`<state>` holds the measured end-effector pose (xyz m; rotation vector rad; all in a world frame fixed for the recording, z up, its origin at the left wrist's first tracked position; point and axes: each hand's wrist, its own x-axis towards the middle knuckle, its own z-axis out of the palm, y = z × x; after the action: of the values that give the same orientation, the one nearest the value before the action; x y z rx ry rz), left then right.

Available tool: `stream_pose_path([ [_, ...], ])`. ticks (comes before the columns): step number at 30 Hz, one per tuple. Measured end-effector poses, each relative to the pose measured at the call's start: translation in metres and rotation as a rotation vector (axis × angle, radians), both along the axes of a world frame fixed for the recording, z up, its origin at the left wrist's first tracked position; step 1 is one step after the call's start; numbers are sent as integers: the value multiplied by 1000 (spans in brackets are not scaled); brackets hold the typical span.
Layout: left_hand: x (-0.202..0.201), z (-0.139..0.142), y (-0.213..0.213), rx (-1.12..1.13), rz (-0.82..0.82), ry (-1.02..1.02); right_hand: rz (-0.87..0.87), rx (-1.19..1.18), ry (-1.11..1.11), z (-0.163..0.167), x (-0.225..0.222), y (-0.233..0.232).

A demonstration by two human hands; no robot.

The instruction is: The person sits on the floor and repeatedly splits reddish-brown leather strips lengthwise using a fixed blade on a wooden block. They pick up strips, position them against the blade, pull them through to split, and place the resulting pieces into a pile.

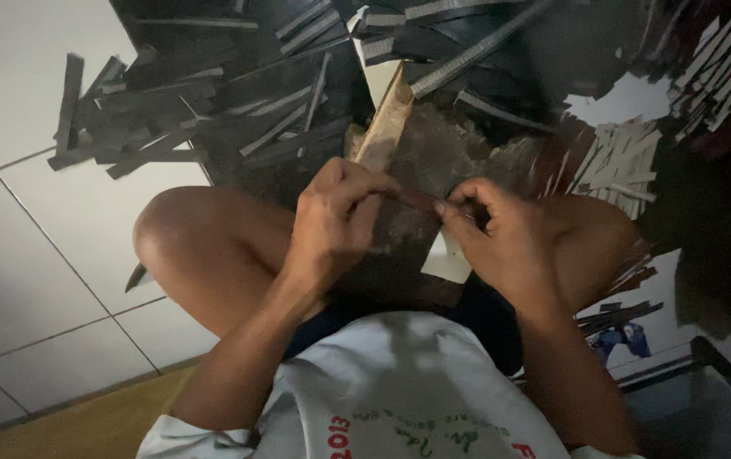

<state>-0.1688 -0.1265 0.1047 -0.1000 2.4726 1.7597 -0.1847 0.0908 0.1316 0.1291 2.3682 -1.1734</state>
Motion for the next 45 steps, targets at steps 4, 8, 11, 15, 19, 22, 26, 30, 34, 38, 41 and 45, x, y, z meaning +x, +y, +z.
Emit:
stream_pose_path([
  [4,4,2,3,-149,-56,53,8,-8,49,3,-3,0],
  [8,8,-4,4,-317,-141,222,98,52,97,4,-5,1],
  [11,10,-10,-12,-390,-273,505,21,130,65,3,-5,0],
  [15,27,-10,-15,-794,-456,499,82,94,139,2,-6,0],
  [19,32,-10,-4,-945,-493,563,85,142,62,4,-7,2],
  [22,27,-4,-4,-983,-512,596,118,202,105,6,-6,2],
  [26,23,9,10,-1063,-490,611,150,277,161,11,-4,4],
  [30,29,18,26,-1092,-419,634,137,216,168,12,-1,6],
  [34,32,18,28,-1025,-451,626,136,203,135,11,3,13],
  [38,28,15,30,-934,-541,635,95,67,146,17,10,34],
  [41,27,15,33,-916,-589,603,-34,51,-59,17,12,48],
  [45,24,15,38,-872,-594,596,-31,16,-44,13,13,55],
])
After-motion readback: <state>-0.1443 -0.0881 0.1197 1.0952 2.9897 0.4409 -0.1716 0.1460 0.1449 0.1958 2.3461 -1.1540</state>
